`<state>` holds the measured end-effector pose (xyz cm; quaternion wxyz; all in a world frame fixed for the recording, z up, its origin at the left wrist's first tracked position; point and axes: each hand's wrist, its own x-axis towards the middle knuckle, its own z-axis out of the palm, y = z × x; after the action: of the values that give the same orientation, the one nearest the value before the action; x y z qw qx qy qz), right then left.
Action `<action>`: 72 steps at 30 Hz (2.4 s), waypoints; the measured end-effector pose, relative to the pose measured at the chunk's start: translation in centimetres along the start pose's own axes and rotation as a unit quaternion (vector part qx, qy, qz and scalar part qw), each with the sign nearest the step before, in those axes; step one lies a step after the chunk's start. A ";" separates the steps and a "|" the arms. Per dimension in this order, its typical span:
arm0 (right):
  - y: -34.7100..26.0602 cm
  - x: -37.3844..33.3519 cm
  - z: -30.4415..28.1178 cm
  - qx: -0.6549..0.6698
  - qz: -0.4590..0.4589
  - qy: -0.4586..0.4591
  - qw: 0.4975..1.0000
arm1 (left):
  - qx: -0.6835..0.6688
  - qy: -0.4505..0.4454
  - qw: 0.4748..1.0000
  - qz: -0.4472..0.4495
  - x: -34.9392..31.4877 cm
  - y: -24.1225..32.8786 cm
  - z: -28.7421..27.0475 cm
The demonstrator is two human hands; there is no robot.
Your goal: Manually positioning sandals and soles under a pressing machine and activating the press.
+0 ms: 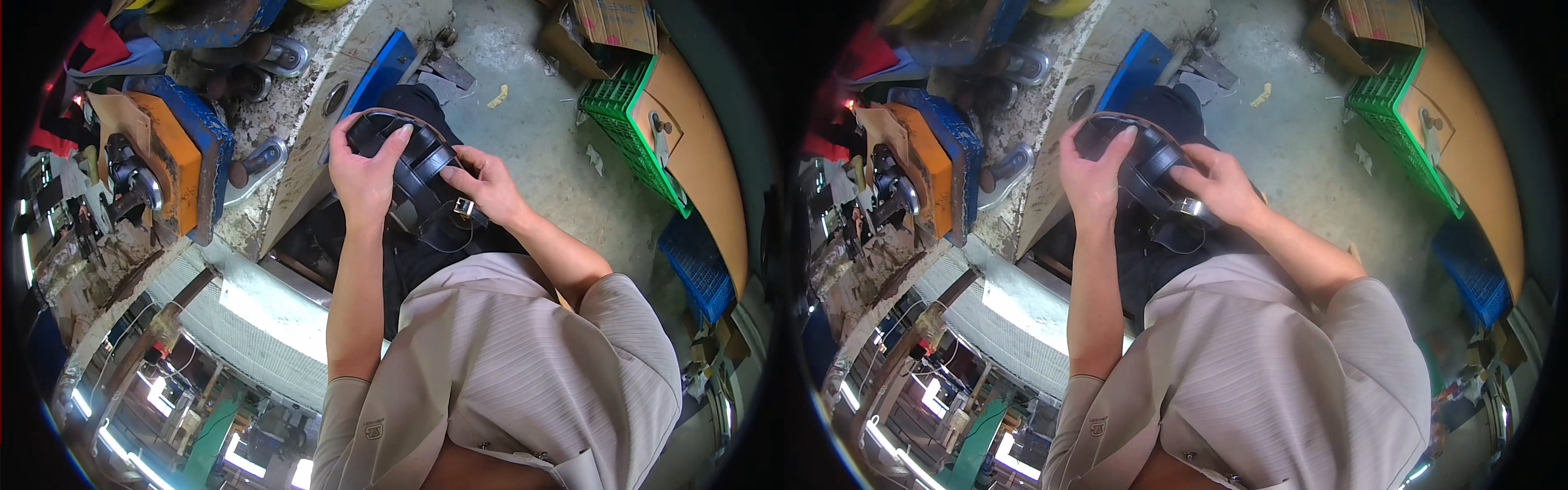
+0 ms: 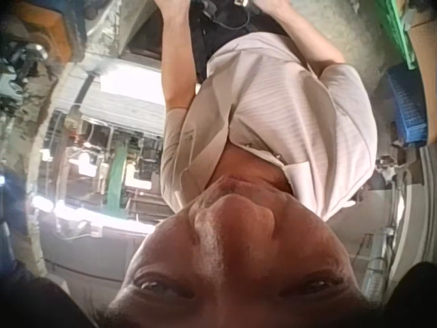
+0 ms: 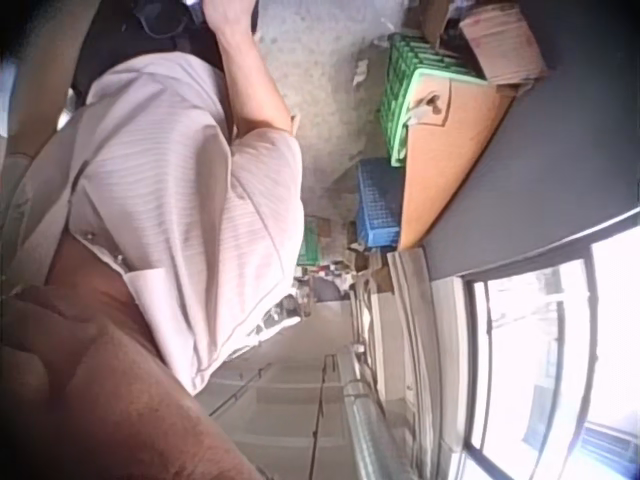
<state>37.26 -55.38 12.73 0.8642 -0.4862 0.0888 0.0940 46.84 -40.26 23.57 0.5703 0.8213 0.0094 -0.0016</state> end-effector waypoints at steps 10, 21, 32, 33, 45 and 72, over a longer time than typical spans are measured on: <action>0.8 -0.5 0.0 0.125 0.041 -0.021 0.991 | 0.069 -0.043 0.997 -0.002 0.0 0.8 0.3; 2.3 -1.0 2.0 0.340 0.134 -0.093 0.926 | -0.277 -0.180 0.928 -0.173 -3.3 -0.7 -0.4; 2.0 0.7 0.5 0.207 0.125 -0.157 0.957 | -0.259 -0.125 0.931 -0.225 -3.2 -0.1 -1.9; 1.8 1.2 0.6 0.181 0.107 -0.103 0.972 | -0.246 -0.119 0.933 -0.233 -3.1 0.1 -1.9; -3.5 6.1 3.6 0.057 0.006 -0.094 0.994 | -0.170 -0.157 0.927 -0.295 -3.5 -0.1 -3.6; 2.8 15.4 9.2 0.251 0.009 -0.087 0.964 | 0.228 -0.133 0.907 -0.327 3.7 3.0 -15.7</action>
<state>52.03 -44.90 11.30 0.9621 -0.2428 0.0386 0.1181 50.47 -26.53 31.85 0.3308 0.8720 0.2011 -0.2996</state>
